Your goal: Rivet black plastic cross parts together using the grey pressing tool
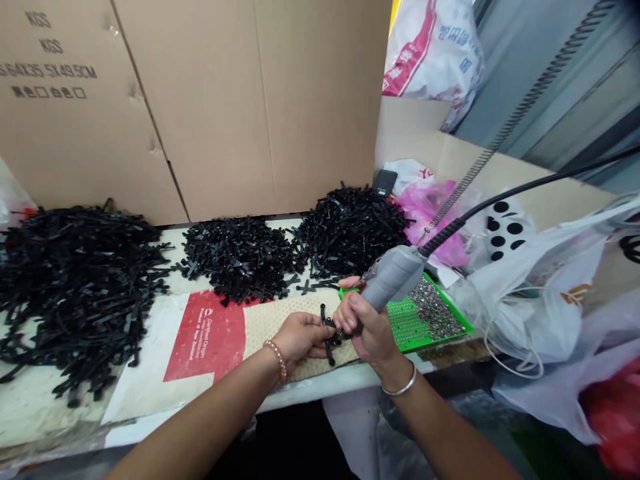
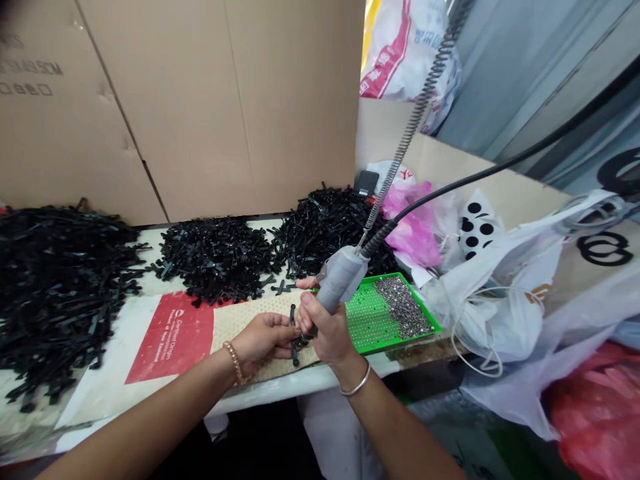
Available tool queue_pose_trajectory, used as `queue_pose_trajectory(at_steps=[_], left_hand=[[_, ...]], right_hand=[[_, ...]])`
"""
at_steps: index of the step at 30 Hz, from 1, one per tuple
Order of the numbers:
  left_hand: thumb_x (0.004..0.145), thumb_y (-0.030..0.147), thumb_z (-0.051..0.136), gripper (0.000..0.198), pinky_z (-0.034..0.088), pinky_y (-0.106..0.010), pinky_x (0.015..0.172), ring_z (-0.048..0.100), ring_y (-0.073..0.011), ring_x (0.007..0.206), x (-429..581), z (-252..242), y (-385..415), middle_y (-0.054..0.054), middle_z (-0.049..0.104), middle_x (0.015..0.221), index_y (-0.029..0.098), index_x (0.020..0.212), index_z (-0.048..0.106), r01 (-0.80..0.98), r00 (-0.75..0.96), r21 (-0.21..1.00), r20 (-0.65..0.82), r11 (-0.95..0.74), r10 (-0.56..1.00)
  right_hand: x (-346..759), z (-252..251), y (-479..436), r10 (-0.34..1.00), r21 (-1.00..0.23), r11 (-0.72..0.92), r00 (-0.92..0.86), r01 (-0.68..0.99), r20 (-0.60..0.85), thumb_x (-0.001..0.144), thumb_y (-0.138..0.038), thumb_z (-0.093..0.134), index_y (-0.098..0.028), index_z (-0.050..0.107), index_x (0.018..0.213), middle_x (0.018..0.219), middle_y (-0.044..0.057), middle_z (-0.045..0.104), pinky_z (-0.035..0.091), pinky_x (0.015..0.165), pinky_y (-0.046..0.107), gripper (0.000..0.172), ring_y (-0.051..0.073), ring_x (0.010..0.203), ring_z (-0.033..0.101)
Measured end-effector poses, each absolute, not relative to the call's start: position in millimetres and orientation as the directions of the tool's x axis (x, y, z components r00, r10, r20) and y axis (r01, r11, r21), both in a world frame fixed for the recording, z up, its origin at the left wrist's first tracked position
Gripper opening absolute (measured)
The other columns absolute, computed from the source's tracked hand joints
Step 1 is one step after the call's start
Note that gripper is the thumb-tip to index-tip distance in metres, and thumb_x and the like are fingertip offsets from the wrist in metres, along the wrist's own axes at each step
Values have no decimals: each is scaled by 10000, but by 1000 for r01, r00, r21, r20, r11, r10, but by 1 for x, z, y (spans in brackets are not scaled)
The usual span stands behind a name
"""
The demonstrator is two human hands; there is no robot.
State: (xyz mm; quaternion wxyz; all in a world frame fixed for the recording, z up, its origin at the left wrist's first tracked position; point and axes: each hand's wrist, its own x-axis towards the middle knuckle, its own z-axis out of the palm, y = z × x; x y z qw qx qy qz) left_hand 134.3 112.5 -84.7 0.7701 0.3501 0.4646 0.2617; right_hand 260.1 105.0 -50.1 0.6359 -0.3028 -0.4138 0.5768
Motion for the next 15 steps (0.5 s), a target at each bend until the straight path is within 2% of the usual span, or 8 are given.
queue_pose_trajectory(at_steps=[10,15], left_hand=[[472,443,853,489,528,-241,582,589,-120,611,134,-86,113,-62,656,724,108,740,617,-60,435,785,-536,617,724],[486,418,855,456,527,-230,568,586,-117,604,134,-84,113,-50,642,683,112,721,612,-57,430,785,-538,616,725]], right_hand=[[259,-53,104,976,-847,192,6,-497,217,822,-350,667,-188,567,976,475,-90,384,342,444,227,244,87,393,321],[259,-51,104,971,-836,211,12,-506,237,835,-344,664,-183,567,980,470,-91,390,348,446,221,237,84,393,320]])
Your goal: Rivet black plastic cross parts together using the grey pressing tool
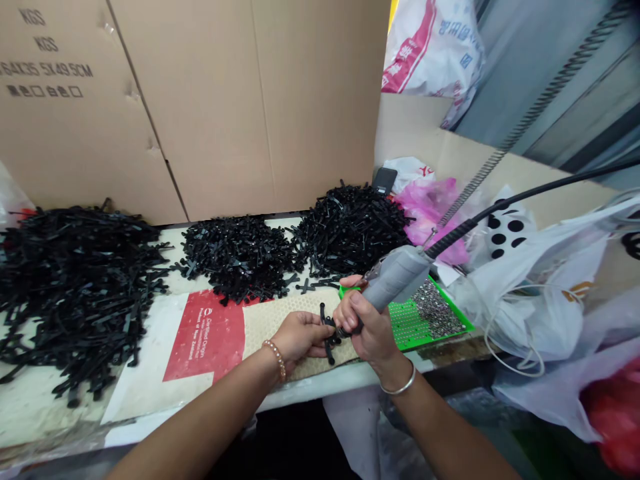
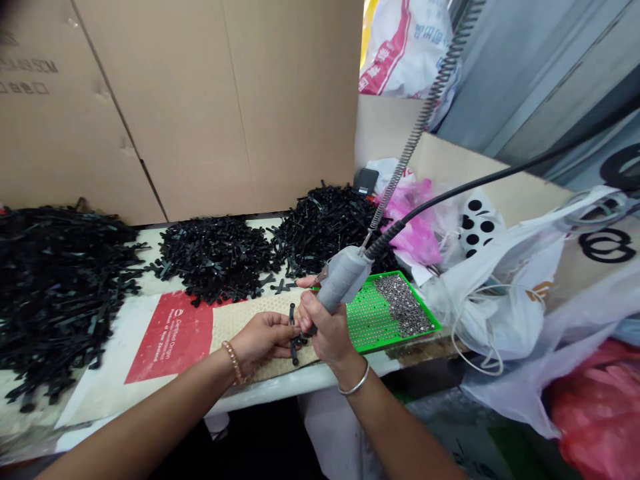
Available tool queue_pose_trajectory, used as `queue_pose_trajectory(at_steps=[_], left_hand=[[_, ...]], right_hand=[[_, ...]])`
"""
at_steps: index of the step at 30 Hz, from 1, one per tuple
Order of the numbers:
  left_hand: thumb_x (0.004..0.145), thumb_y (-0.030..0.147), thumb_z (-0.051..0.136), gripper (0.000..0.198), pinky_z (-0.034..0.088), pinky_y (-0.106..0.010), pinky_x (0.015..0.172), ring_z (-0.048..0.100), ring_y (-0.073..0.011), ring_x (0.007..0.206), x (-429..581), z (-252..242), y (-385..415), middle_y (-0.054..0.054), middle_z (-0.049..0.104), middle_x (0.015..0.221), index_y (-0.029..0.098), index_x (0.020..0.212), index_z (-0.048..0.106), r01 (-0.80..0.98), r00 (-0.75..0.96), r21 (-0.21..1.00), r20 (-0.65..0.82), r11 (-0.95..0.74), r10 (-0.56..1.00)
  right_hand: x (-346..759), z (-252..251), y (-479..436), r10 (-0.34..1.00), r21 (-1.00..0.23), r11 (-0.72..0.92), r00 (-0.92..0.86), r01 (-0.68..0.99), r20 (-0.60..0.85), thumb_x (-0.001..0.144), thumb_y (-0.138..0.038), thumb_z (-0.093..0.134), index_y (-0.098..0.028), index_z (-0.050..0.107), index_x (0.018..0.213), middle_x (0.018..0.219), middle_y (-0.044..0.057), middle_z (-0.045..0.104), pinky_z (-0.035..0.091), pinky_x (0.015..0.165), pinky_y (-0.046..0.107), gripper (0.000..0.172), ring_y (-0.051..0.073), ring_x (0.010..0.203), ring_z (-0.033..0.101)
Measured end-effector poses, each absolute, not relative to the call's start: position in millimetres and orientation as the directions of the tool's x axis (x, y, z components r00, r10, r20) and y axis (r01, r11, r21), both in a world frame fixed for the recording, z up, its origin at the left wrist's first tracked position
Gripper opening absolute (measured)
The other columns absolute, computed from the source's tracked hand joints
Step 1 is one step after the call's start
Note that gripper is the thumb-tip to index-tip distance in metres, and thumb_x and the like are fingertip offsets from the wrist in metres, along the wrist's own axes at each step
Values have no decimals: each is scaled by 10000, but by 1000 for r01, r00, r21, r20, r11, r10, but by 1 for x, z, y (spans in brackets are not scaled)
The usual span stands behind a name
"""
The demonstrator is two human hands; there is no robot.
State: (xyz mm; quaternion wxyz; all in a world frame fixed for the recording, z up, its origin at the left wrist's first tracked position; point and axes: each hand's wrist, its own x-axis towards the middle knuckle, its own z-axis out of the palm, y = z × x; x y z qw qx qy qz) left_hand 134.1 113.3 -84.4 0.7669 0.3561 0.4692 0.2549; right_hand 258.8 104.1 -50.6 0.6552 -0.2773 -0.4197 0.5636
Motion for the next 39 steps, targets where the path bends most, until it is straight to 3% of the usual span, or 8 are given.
queue_pose_trajectory(at_steps=[13,25,31,39], left_hand=[[531,385,858,404,520,-228,555,561,-103,555,134,-81,112,-18,603,613,107,710,626,-62,408,779,-551,624,728],[482,421,874,440,529,-243,565,568,-108,555,134,-84,113,-33,621,634,104,664,629,-80,417,778,-542,623,730],[473,396,854,407,534,-228,559,575,-107,571,134,-85,112,-43,639,675,99,656,645,-95,416,788,-523,608,744],[561,257,795,223,520,-222,521,587,-123,546,138,-87,111,-45,642,596,115,592,625,-98,364,788,-540,607,759]], right_hand=[[260,-56,104,971,-845,204,-9,-494,240,837,-334,646,-205,554,979,488,-85,380,347,438,226,213,89,403,327],[260,-62,103,961,-872,227,-47,-434,274,864,-348,626,-222,535,1026,493,-86,386,351,449,250,224,103,404,340],[263,-68,107,934,-867,204,-175,-455,311,887,-349,624,-224,535,979,491,-91,381,369,461,241,180,96,401,343],[268,-81,109,868,-905,137,-391,-403,305,853,-414,652,-210,488,962,499,-90,381,349,445,246,283,100,397,349]])
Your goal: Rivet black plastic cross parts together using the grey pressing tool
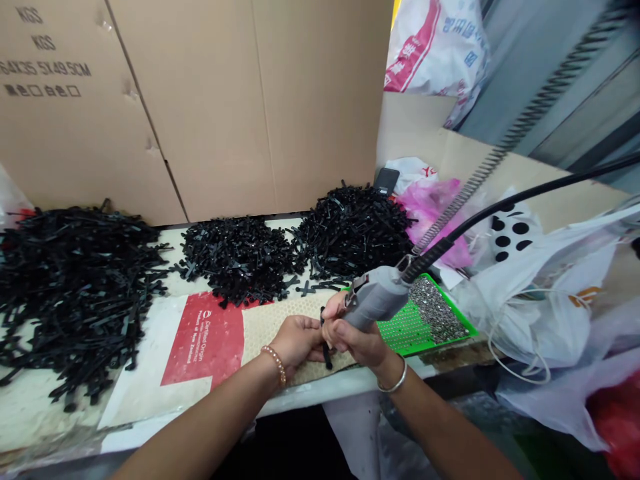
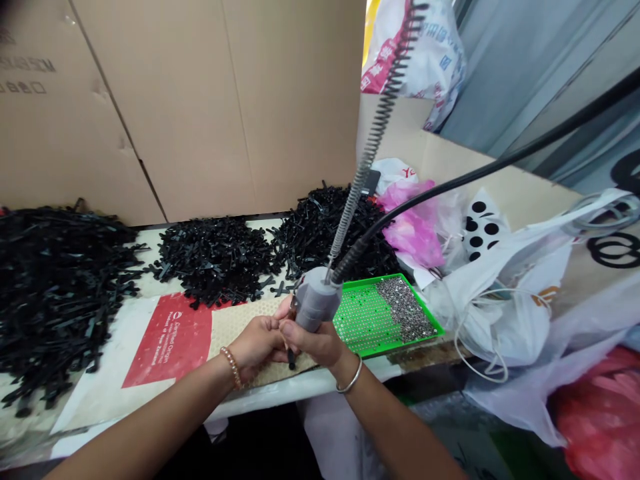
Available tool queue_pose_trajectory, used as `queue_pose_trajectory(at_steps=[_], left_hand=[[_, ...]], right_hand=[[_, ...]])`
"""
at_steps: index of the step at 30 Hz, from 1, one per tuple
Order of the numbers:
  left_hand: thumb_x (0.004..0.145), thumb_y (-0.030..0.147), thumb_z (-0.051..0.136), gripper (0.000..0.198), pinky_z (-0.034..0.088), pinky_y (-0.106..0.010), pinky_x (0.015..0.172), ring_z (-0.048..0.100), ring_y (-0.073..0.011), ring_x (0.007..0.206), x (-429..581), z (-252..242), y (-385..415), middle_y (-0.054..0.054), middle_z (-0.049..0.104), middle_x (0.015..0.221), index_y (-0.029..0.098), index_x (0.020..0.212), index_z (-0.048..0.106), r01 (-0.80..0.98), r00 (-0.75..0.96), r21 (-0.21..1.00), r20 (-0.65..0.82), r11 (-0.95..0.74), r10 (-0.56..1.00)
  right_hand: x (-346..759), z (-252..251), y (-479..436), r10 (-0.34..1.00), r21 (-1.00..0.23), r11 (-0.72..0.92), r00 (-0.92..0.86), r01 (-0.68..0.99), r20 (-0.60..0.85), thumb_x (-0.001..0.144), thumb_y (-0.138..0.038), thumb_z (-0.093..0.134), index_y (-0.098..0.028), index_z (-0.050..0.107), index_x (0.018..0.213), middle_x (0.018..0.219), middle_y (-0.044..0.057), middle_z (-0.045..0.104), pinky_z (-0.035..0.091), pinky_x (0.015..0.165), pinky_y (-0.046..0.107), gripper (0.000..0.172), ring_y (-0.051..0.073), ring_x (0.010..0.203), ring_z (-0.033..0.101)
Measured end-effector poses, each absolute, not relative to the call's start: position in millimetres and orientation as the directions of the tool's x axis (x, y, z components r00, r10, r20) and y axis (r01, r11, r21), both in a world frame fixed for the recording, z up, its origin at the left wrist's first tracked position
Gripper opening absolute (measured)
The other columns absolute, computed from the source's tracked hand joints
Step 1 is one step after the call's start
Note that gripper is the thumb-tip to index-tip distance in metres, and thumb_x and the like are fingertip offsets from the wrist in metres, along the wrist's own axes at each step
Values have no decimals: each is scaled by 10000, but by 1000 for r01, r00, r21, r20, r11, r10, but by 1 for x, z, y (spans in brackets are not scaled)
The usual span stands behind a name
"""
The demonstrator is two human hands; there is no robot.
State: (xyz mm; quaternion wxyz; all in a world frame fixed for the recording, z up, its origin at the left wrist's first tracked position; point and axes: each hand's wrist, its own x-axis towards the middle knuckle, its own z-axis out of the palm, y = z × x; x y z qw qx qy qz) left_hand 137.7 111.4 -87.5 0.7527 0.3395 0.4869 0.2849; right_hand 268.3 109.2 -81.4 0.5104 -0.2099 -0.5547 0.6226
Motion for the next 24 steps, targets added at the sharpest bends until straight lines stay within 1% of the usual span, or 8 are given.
queue_pose_trajectory(at_steps=[4,6,8,10,11,13,17,24], left_hand=[[564,233,818,230,526,-228,541,601,-128,558,137,-82,111,-46,645,603,112,596,626,-96,366,780,-550,619,751],[576,246,823,243,537,-239,560,613,-134,580,136,-80,111,-63,661,647,104,617,629,-91,376,772,-559,629,740],[579,258,832,266,539,-242,563,625,-142,605,134,-80,111,-77,672,691,97,665,639,-86,382,764,-567,639,729],[572,264,846,295,535,-237,556,625,-142,614,134,-80,112,-77,673,711,95,700,641,-83,383,761,-572,643,726],[569,263,850,303,532,-232,552,618,-135,608,134,-81,112,-74,671,715,95,712,641,-84,382,761,-572,643,726],[569,260,853,312,527,-226,541,597,-117,586,134,-81,112,-64,664,719,94,731,644,-85,385,761,-571,644,725],[560,275,848,346,527,-223,555,593,-112,603,133,-80,112,-65,667,763,92,789,666,-89,413,757,-564,648,715],[473,225,818,423,533,-240,613,638,-165,723,132,-78,110,-95,698,830,98,855,688,-74,417,755,-570,651,708]], right_hand=[[269,-76,105,877,-909,134,-380,-395,294,867,-377,644,-206,515,1034,535,-74,411,360,459,244,271,104,433,383],[273,-63,107,890,-880,174,-311,-442,333,885,-360,628,-209,533,1085,524,-79,409,369,468,236,268,99,432,380],[280,-47,115,908,-830,277,-151,-484,391,886,-336,626,-210,559,1072,504,-86,401,370,462,223,235,87,413,355],[289,-36,128,904,-794,402,61,-457,422,858,-306,654,-203,586,1010,483,-91,401,372,451,212,196,79,397,338],[293,-33,136,898,-793,437,153,-425,413,837,-298,673,-199,593,982,474,-91,403,372,446,208,193,78,394,339],[299,-36,152,899,-824,430,260,-369,352,795,-308,709,-190,601,952,463,-90,412,365,432,203,224,79,392,345],[300,-57,168,944,-900,302,234,-314,235,742,-369,744,-164,610,953,463,-82,422,345,410,209,323,86,395,354],[294,-71,158,964,-922,265,100,-283,246,793,-396,702,-167,594,978,488,-79,420,336,422,229,313,93,398,357]])
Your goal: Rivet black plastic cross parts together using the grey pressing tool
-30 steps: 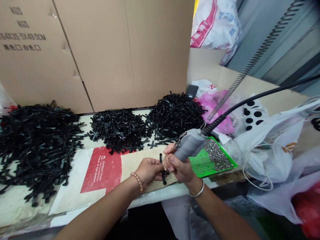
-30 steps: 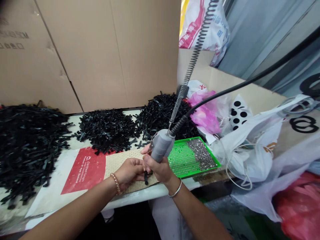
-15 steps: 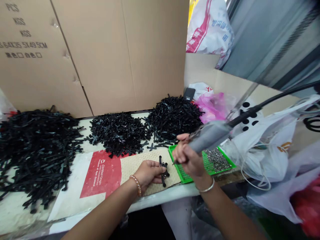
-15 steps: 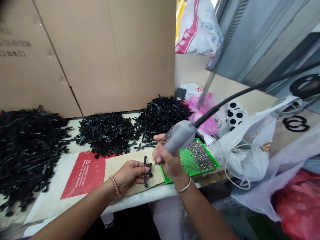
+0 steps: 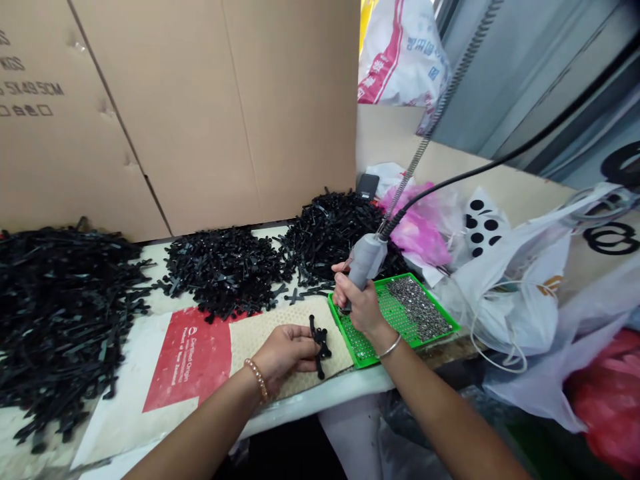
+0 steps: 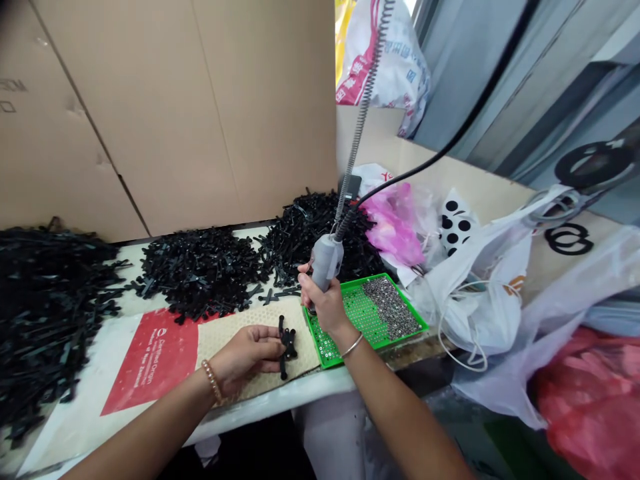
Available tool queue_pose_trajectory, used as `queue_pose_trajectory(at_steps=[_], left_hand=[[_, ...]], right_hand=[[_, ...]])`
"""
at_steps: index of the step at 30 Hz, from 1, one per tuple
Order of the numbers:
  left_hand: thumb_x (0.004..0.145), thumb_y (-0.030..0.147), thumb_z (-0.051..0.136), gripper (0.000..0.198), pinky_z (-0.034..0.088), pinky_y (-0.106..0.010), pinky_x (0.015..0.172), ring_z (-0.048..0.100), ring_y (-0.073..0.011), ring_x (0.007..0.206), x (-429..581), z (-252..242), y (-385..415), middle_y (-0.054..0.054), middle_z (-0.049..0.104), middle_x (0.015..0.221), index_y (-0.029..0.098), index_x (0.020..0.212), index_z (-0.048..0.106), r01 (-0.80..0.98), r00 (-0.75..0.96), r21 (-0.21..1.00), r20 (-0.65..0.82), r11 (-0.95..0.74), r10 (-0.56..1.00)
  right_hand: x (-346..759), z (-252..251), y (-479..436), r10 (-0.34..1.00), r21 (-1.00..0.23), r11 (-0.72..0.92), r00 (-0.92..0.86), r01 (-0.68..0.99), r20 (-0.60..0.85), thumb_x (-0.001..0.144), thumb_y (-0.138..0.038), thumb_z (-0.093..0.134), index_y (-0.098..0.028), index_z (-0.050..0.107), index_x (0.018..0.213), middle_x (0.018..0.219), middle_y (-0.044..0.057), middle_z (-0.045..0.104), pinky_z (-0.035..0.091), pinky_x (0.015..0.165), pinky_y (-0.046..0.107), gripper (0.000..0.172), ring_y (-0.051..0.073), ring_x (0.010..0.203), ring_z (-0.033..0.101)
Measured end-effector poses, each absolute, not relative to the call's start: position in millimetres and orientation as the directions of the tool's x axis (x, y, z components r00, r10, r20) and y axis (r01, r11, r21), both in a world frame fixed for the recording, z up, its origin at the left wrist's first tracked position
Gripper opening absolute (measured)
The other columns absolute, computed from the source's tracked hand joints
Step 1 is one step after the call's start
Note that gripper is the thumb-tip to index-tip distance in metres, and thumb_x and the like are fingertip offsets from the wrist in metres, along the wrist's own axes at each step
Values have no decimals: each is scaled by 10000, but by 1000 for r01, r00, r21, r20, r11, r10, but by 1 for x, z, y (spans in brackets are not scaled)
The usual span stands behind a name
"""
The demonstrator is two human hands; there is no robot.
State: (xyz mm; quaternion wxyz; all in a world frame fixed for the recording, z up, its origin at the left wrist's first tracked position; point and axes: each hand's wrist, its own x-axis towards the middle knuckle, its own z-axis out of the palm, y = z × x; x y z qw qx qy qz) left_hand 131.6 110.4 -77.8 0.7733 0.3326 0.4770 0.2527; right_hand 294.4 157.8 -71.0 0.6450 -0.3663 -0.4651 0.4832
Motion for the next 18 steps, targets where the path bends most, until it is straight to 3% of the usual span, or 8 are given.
queue_pose_trajectory(at_steps=[6,18], left_hand=[[481,201,786,357,540,-261,648,643,-184,760,131,-75,112,-100,702,835,109,810,683,-64,425,756,-570,651,703],[512,182,742,253,532,-233,623,615,-143,696,134,-73,111,-83,691,818,113,749,686,-64,420,764,-563,642,712]], right_hand=[[299,-74,158,962,-932,272,96,-241,256,801,-400,694,-169,599,975,504,-74,428,342,424,233,304,94,399,366],[298,-79,159,967,-942,254,72,-219,244,812,-402,682,-159,598,989,486,-75,429,329,426,235,313,97,399,364]])
